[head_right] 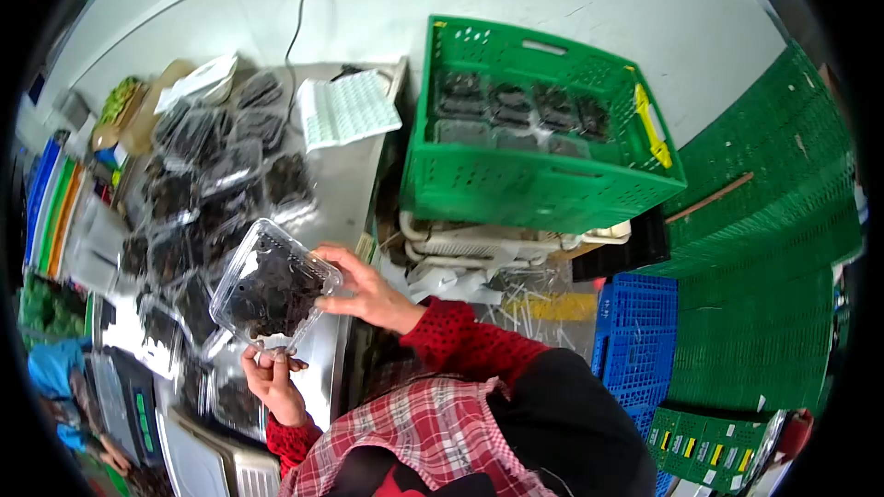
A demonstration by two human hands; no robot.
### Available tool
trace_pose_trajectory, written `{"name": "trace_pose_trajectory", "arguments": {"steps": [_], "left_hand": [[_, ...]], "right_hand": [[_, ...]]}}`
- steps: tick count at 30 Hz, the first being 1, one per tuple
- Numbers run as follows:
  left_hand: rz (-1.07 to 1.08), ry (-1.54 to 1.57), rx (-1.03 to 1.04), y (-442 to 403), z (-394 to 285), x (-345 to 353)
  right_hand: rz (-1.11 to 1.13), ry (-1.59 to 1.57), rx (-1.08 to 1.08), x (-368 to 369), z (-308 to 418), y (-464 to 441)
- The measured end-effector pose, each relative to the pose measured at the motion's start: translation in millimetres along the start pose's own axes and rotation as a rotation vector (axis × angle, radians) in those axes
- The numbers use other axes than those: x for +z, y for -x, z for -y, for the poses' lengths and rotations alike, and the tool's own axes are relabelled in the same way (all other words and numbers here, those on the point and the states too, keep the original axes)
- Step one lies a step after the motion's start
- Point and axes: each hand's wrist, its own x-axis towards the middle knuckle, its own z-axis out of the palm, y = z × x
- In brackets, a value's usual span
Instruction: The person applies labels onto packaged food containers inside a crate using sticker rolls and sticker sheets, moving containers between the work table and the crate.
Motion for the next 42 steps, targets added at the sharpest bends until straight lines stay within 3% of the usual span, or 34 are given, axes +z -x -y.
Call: {"name": "trace_pose_trajectory", "arguments": {"steps": [3, 5, 8, 11, 15, 16, 17, 18, 19, 21, 22, 23, 26, 28, 29, 30, 31, 32, 34, 35, 37, 38, 41, 42], "left_hand": [[-0.045, 0.013, 0.024, -1, -10, 64], [0.033, 0.017, 0.073, -18, -3, 89], [0.153, -0.034, 0.17, -39, 6, 127], [0.139, 0.025, 0.119, -51, 17, 173], [0.037, 0.167, 0.054, -74, 39, 248], [0.245, 0.129, 0.205, -81, 45, 254], [0.339, 0.048, 0.203, -83, 42, 265], [0.433, -0.033, 0.208, -84, 40, 275], [0.379, -0.042, 0.181, -84, 19, 315], [0.285, -0.065, 0.115, -86, 27, 329], [0.257, -0.1, 0.059, -88, 26, 335], [0.172, -0.112, -0.022, -84, 23, 344], [0.175, -0.222, -0.156, -71, 54, 320], [0.197, -0.368, -0.304, -52, 86, 310], [0.153, -0.384, -0.315, -42, 117, 304], [0.104, -0.509, -0.346, -32, 137, 304], [0.039, -0.597, -0.454, -29, 149, 298], [-0.125, -0.487, -0.549, -25, 182, 276], [-0.423, -0.287, -0.683, -28, 199, 230], [-0.513, -0.288, -0.582, -31, 206, 229], [-0.592, -0.394, -0.312, -47, 199, 230], [-0.594, -0.383, -0.318, -53, 196, 228], [-0.669, -0.144, -0.346, -58, 190, 227], [-0.573, -0.091, -0.417, -58, 184, 226]], "right_hand": [[-0.2, -0.261, -0.063, 8, 42, -8], [-0.277, -0.141, -0.221, -6, 59, -26], [-0.204, -0.252, -0.228, -39, 90, -37], [-0.183, -0.145, -0.247, -82, 121, -41], [-0.193, 0.125, -0.443, -151, 166, -37], [-0.248, 0.356, -0.489, -178, 194, -27], [-0.291, 0.586, -0.517, -215, 223, -12], [-0.295, 0.474, -0.517, -255, 245, 2], [-0.366, 0.499, -0.413, -285, 280, 22], [-0.493, 0.53, -0.281, -350, 326, 53], [-0.625, 0.746, -0.107, -377, 346, 70], [-0.694, 0.754, 0.021, -411, 351, 89], [-0.767, 0.939, 0.297, -515, 313, 144], [-0.655, 0.685, 0.506, -605, 255, 192], [-0.86, 0.352, 0.616, -634, 236, 208], [-0.757, 0.237, 0.655, -665, 241, 222], [-0.785, 0.46, 0.721, -678, 237, 231], [-0.76, 0.682, 1.0, -696, 232, 237], [-0.797, 0.512, 0.96, -684, 195, 260], [-0.841, 0.444, 0.991, -688, 197, 259], [-0.908, 0.431, 0.896, -703, 195, 254], [-0.978, 0.408, 0.8, -712, 196, 257], [-0.785, 0.411, 0.887, -815, 204, 314], [-0.981, 0.361, 0.939, -779, 205, 293]]}}
